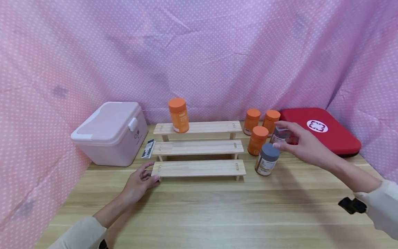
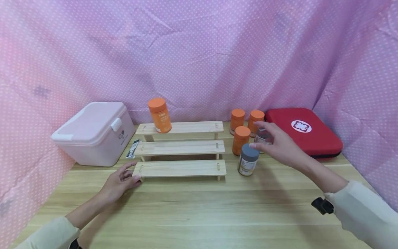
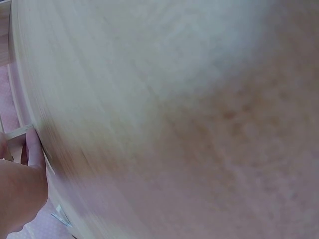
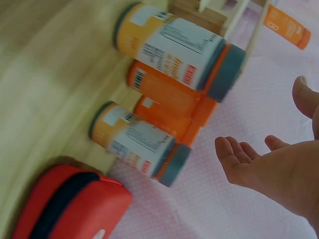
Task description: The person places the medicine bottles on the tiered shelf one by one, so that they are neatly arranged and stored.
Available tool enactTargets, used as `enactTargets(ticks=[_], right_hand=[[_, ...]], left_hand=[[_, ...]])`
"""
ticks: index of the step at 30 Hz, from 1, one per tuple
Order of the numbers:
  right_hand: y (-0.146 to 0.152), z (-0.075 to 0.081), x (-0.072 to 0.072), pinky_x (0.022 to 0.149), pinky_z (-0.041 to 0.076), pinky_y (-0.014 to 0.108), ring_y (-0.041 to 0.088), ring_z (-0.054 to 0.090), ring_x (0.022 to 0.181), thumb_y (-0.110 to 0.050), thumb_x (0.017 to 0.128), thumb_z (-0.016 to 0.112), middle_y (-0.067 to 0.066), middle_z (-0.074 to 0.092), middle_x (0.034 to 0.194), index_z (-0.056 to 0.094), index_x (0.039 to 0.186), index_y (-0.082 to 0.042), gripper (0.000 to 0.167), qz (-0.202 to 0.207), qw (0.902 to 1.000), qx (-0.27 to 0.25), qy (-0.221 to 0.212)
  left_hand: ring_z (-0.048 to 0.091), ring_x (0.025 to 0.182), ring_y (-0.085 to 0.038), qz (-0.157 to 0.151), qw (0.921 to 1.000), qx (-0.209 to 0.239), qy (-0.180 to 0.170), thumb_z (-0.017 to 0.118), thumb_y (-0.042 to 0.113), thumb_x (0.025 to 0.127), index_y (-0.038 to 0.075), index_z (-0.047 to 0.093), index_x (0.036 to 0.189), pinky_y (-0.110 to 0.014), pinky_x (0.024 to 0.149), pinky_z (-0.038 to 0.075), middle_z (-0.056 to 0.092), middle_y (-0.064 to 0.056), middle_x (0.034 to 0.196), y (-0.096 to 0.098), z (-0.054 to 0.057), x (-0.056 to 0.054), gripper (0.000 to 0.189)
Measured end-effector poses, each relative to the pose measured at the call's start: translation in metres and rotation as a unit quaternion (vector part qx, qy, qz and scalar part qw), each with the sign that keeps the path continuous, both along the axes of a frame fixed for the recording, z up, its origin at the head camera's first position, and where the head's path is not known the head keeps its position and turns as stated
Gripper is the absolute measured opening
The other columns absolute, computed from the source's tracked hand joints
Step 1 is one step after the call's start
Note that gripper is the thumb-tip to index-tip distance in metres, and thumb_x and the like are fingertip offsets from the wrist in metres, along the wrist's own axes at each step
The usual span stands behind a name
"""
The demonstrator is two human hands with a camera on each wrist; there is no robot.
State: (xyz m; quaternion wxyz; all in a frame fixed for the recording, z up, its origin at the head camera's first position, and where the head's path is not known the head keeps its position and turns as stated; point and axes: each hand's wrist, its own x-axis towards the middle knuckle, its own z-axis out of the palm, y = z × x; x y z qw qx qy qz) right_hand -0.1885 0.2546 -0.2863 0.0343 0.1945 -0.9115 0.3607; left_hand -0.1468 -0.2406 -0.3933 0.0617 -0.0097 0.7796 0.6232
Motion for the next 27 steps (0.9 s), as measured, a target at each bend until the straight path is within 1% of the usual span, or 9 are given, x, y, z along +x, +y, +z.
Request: enactTargets(ticks=[2,5,6,8,10,12,13,19,27], right_hand=[[0.001,-0.006,0.001,0.077,0.047,0.005,0.042,0.053,0.111,-0.022,0.086,0.074,0.021,0.048,0.133,0.04,0.142,-0.004,0.068,0.005,1.0,0.0,-0.004],[0.001,-0.015,0.0,0.082,0.049,0.007,0.04,0.051,0.115,-0.021,0.084,0.076,0.019,0.051,0.13,0.041,0.141,-0.003,0.068,0.02,0.9998,-0.002,-0.008],[0.0,-0.018,0.0,0.085,0.05,0.011,0.04,0.051,0.116,-0.021,0.084,0.076,0.018,0.051,0.129,0.042,0.14,-0.003,0.068,0.024,0.9997,-0.001,-0.011],[-0.001,-0.022,-0.001,0.091,0.054,0.025,0.038,0.051,0.117,-0.024,0.083,0.077,0.017,0.051,0.129,0.042,0.14,-0.004,0.069,0.028,0.9994,0.003,-0.022],[-0.001,-0.025,0.0,0.096,0.054,0.04,0.038,0.05,0.118,-0.027,0.083,0.076,0.017,0.051,0.131,0.041,0.141,-0.004,0.072,0.029,0.9988,0.004,-0.04],[-0.002,-0.029,0.0,0.096,0.051,0.053,0.038,0.049,0.118,-0.029,0.084,0.076,0.018,0.049,0.133,0.039,0.143,-0.004,0.075,0.028,0.998,0.006,-0.057],[-0.003,-0.031,0.0,0.096,0.05,0.056,0.039,0.048,0.119,-0.03,0.084,0.076,0.019,0.048,0.134,0.037,0.144,-0.003,0.076,0.027,0.9976,0.006,-0.064],[-0.004,-0.042,-0.002,0.092,0.055,0.054,0.042,0.048,0.119,-0.028,0.086,0.073,0.023,0.043,0.138,0.034,0.146,-0.005,0.075,0.026,0.9957,0.011,-0.088],[-0.006,-0.047,-0.002,0.095,0.051,0.058,0.041,0.048,0.119,-0.027,0.09,0.069,0.022,0.043,0.138,0.037,0.144,-0.007,0.066,0.039,0.9962,0.005,-0.078]], left_hand=[[0.064,0.093,-0.018,0.001,1.0,0.001,-0.001,0.057,-0.005,0.093,-0.002,0.025,0.147,-0.03,0.088,0.059,0.059,-0.023,0.111,0.0,0.0,0.0,0.063],[0.064,0.092,-0.017,-0.001,1.0,0.001,0.0,0.057,-0.005,0.093,-0.002,0.025,0.147,-0.029,0.088,0.058,0.059,-0.024,0.111,-0.001,-0.001,-0.001,0.063],[0.064,0.092,-0.016,-0.002,1.0,0.001,0.0,0.057,-0.005,0.093,-0.002,0.025,0.147,-0.029,0.088,0.058,0.059,-0.024,0.111,-0.001,-0.001,-0.001,0.063],[0.064,0.092,-0.015,-0.003,1.0,0.002,0.001,0.057,-0.005,0.093,-0.002,0.025,0.147,-0.029,0.088,0.058,0.058,-0.025,0.112,-0.001,-0.001,-0.001,0.063],[0.064,0.092,-0.016,-0.002,1.0,0.003,0.001,0.056,-0.006,0.093,-0.001,0.025,0.147,-0.029,0.088,0.058,0.058,-0.026,0.112,-0.001,-0.001,-0.001,0.062],[0.064,0.093,-0.016,-0.003,1.0,0.005,0.001,0.056,-0.006,0.094,-0.002,0.025,0.147,-0.03,0.088,0.059,0.057,-0.027,0.113,-0.001,-0.001,0.0,0.063],[0.064,0.093,-0.016,-0.003,1.0,0.006,0.001,0.056,-0.006,0.094,-0.002,0.025,0.148,-0.03,0.088,0.058,0.057,-0.027,0.113,-0.001,-0.001,0.0,0.063],[0.064,0.094,-0.018,-0.008,0.9999,0.014,0.0,0.056,-0.006,0.094,-0.002,0.024,0.148,-0.03,0.089,0.058,0.058,-0.026,0.113,-0.001,0.0,0.0,0.063],[0.064,0.095,-0.019,-0.009,0.9998,0.017,0.002,0.055,-0.007,0.094,-0.003,0.024,0.147,-0.03,0.089,0.058,0.058,-0.026,0.112,0.0,0.001,0.0,0.062]])
